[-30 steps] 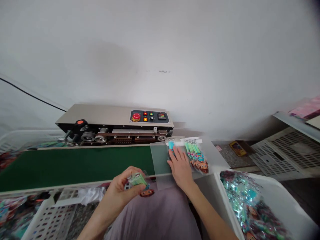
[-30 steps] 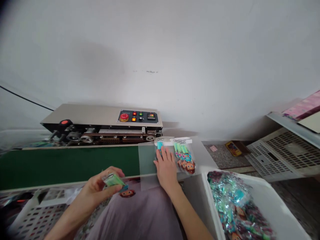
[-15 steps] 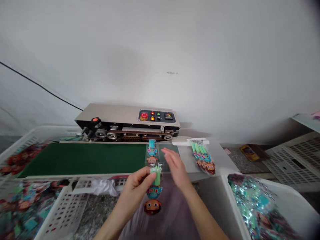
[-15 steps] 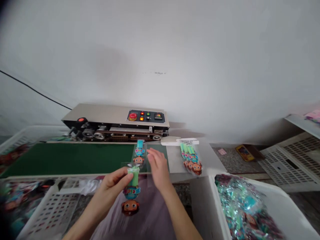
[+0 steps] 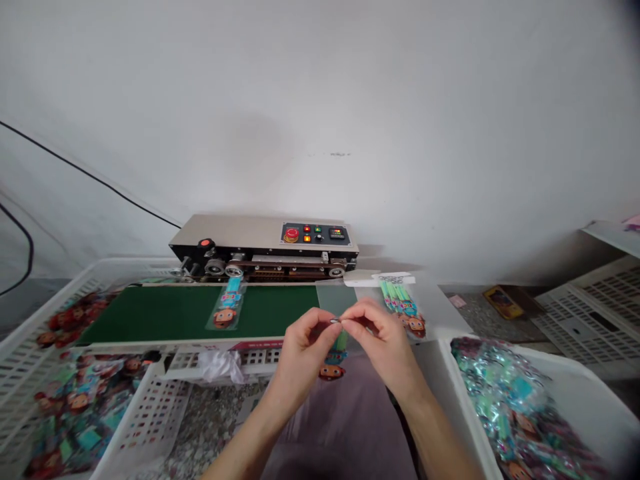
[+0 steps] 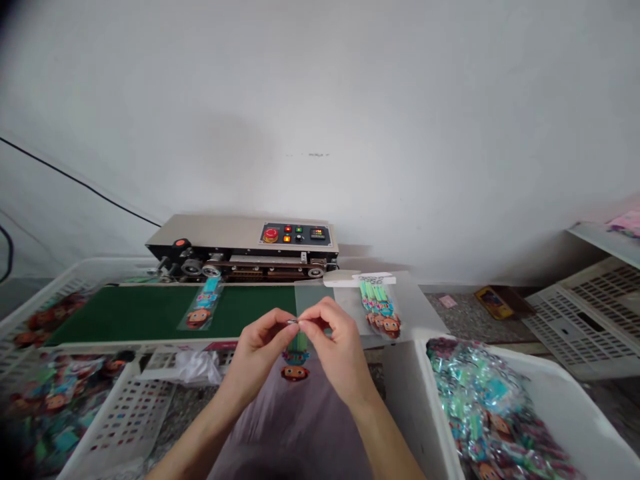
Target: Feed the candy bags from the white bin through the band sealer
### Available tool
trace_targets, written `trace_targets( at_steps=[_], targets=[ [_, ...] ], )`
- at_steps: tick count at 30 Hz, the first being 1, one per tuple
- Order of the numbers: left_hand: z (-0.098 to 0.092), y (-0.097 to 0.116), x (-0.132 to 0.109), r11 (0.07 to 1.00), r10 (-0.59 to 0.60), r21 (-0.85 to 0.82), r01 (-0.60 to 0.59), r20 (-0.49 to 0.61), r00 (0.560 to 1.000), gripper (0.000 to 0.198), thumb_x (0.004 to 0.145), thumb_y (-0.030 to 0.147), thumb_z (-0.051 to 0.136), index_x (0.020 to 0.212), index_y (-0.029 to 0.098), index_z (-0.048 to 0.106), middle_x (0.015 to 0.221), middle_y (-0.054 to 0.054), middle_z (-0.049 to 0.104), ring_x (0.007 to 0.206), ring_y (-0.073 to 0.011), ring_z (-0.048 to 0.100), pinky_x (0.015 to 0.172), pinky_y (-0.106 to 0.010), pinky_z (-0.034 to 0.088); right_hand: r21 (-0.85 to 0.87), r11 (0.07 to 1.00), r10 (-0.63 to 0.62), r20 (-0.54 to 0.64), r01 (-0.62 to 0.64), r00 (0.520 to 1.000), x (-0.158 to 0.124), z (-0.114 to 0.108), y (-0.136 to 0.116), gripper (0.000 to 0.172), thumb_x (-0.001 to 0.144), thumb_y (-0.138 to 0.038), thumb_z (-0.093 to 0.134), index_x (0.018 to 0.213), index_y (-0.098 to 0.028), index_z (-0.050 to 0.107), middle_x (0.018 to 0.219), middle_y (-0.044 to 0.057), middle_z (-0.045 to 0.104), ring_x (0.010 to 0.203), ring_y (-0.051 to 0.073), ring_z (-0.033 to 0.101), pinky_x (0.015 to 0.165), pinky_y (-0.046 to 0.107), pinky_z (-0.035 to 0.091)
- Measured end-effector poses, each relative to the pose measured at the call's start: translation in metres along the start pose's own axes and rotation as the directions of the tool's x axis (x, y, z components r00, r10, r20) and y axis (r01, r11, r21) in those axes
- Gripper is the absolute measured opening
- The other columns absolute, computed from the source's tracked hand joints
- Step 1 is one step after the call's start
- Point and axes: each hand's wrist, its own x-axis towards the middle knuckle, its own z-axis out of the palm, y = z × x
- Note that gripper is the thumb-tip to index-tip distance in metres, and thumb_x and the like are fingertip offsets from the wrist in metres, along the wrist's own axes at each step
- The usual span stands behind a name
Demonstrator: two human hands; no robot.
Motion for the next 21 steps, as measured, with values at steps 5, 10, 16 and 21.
trace_targets(
  at_steps=[5,10,16,21],
  targets=[
    [0.008,-0.007,0.011,0.994,0.024,0.101,-0.029,0.047,0.999,0.021,0.084,0.035,0.064,0.072,0.017,0.063,0.067,0.003,0.055,0.063,-0.0115,0.049,0.057,-0.022,0.039,-0.136,0.991,-0.002,-0.021,-0.001,1.000,0.000,-0.012,0.001,0.013,0.084,-0.022,0.060,0.071,-0.023,0.060,0.074,-0.002,0.060,0.072,0.015,0.054,0.065,0.027,0.040],
    [0.019,-0.046,0.029,0.862,0.215,0.454,-0.225,0.075,0.974,0.027,0.093,0.024,0.054,0.118,0.020,0.063,0.111,-0.008,0.069,0.097,-0.0204,0.064,0.085,-0.034,0.053,-0.275,0.959,0.044,-0.119,-0.075,0.992,0.033,-0.037,0.058,0.011,0.081,-0.026,0.056,0.071,-0.023,0.060,0.071,-0.002,0.060,0.069,0.016,0.055,0.066,0.028,0.041],
    [0.043,-0.097,0.056,0.348,0.317,0.782,-0.517,0.421,0.850,0.042,0.097,0.016,0.047,0.139,0.015,0.052,0.146,-0.015,0.055,0.139,-0.0286,0.047,0.114,-0.049,0.041,-0.507,0.850,0.050,-0.199,-0.146,0.979,0.105,-0.042,0.139,0.012,0.076,-0.020,0.053,0.067,-0.022,0.060,0.069,-0.002,0.062,0.068,0.016,0.055,0.068,0.026,0.040],
    [0.060,-0.117,0.090,0.160,0.161,0.824,-0.543,0.521,0.838,0.052,0.104,0.036,0.038,0.151,0.014,0.040,0.161,-0.014,0.037,0.150,-0.0303,0.031,0.119,-0.058,0.029,-0.606,0.781,0.054,-0.170,-0.148,0.984,0.127,-0.032,0.159,0.015,0.079,-0.016,0.055,0.080,-0.021,0.069,0.080,0.002,0.069,0.075,0.018,0.059,0.072,0.029,0.043]
  ],
)
